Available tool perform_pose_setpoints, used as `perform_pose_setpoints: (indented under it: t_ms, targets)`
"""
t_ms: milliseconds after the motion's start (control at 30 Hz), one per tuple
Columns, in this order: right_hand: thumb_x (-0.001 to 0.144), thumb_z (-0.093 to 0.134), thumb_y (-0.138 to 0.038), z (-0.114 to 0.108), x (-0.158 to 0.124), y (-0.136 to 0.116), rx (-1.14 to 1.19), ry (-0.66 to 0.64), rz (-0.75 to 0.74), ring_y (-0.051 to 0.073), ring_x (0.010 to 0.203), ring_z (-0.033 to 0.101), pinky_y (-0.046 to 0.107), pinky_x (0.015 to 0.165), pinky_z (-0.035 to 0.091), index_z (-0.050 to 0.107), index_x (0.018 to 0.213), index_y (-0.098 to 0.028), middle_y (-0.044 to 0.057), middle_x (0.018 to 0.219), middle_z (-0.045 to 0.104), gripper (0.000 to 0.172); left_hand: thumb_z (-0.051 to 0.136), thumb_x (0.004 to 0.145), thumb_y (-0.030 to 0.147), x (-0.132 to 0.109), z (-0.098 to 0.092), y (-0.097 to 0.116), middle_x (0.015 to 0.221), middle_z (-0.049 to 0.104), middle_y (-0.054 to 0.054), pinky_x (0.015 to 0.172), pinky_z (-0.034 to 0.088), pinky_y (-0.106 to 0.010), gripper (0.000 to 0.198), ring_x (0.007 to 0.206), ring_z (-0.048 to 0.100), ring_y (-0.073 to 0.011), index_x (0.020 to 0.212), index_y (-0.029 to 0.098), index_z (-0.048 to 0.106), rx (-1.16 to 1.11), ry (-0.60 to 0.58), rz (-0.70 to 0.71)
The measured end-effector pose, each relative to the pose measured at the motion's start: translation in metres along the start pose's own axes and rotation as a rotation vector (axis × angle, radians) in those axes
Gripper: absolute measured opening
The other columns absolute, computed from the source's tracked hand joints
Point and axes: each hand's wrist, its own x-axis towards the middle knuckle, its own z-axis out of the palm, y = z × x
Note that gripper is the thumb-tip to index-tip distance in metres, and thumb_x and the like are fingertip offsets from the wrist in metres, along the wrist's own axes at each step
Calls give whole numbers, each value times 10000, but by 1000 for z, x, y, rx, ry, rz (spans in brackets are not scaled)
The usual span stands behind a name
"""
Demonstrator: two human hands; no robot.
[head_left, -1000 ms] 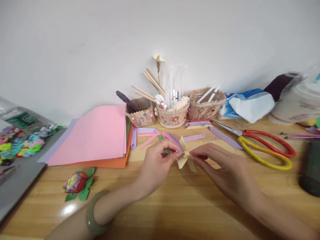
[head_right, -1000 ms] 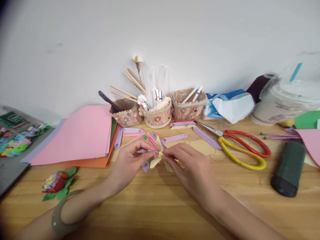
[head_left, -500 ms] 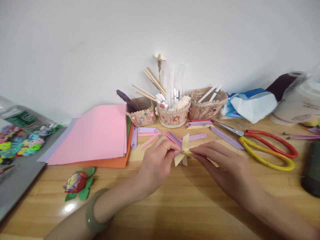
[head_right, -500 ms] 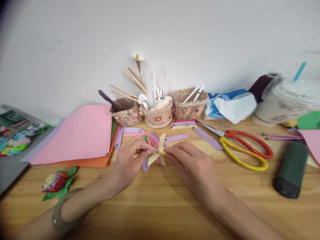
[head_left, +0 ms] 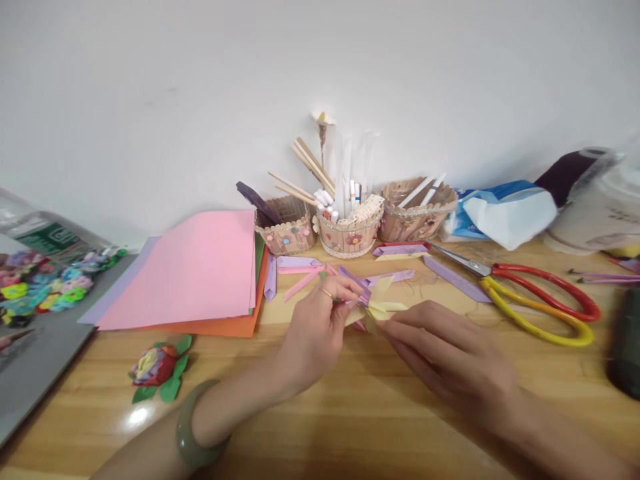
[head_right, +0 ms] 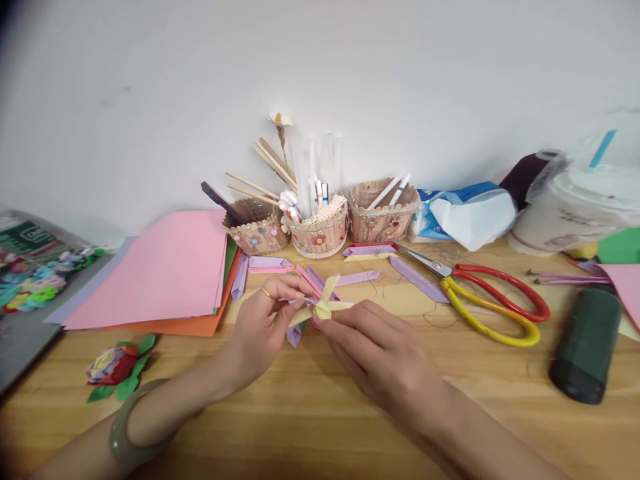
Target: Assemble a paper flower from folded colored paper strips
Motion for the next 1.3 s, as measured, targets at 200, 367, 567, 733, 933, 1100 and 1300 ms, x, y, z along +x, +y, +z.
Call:
perform_pose_setpoints:
  t_ms: [200,367,567,733,933,1100,1300]
  targets:
    - [858,501,-264,-9,6,8,73,136,508,166,691,618,270,575,495,613,886,-227,23,787,665,121,438,878,198,2,1,1,931,631,-75,703,500,-302,53,825,598,-149,830,187,457,-322,-71,-128]
    - [830,521,-401,-5,16,15,433,-138,658,190,808,634,309,688,510,657,893,-210,37,889,691,242,458,874,205,2,1,3,875,614,-52,734,484,-290,52,813,596,-138,838,182,488,-415,-155,-163]
    - [824,523,-420,-4,14,16,716,-250,804,167,695,629,292,646,495,638,768,-177,19,736,671,275,430,894,235,1,0,4,876,612,-64,768,458,-320,75,844,580,-150,835,191,443,-418,-276,-95]
    - [803,559,-409,-5,14,15,731,-200,827,148,660,621,266,619,485,640,748,-170,4,699,660,258,441,889,284,5,-7,9,901,608,-68,781,452,-326,116,858,576,-156,818,199,406,-509,-419,-152]
    - [785,595,-370,-5,13,11,617,-176,752,167,722,647,269,652,506,682,799,-192,16,780,704,198,502,838,341,8,-7,7,885,612,-70,754,459,-290,190,829,584,-167,844,163,568,-624,-309,-304]
    - [764,628,-331,0,9,10,498,-106,726,188,770,661,306,698,524,711,841,-207,43,868,725,169,579,762,210,8,2,13,775,638,-35,653,468,-251,64,711,580,-133,790,159,606,-363,-174,-407]
    - [740,650,-338,3,6,7,394,-44,717,217,753,684,334,678,548,724,878,-206,52,859,735,205,601,736,166,1,6,18,865,699,-52,623,513,-260,176,728,631,-152,890,173,688,-179,-107,-297]
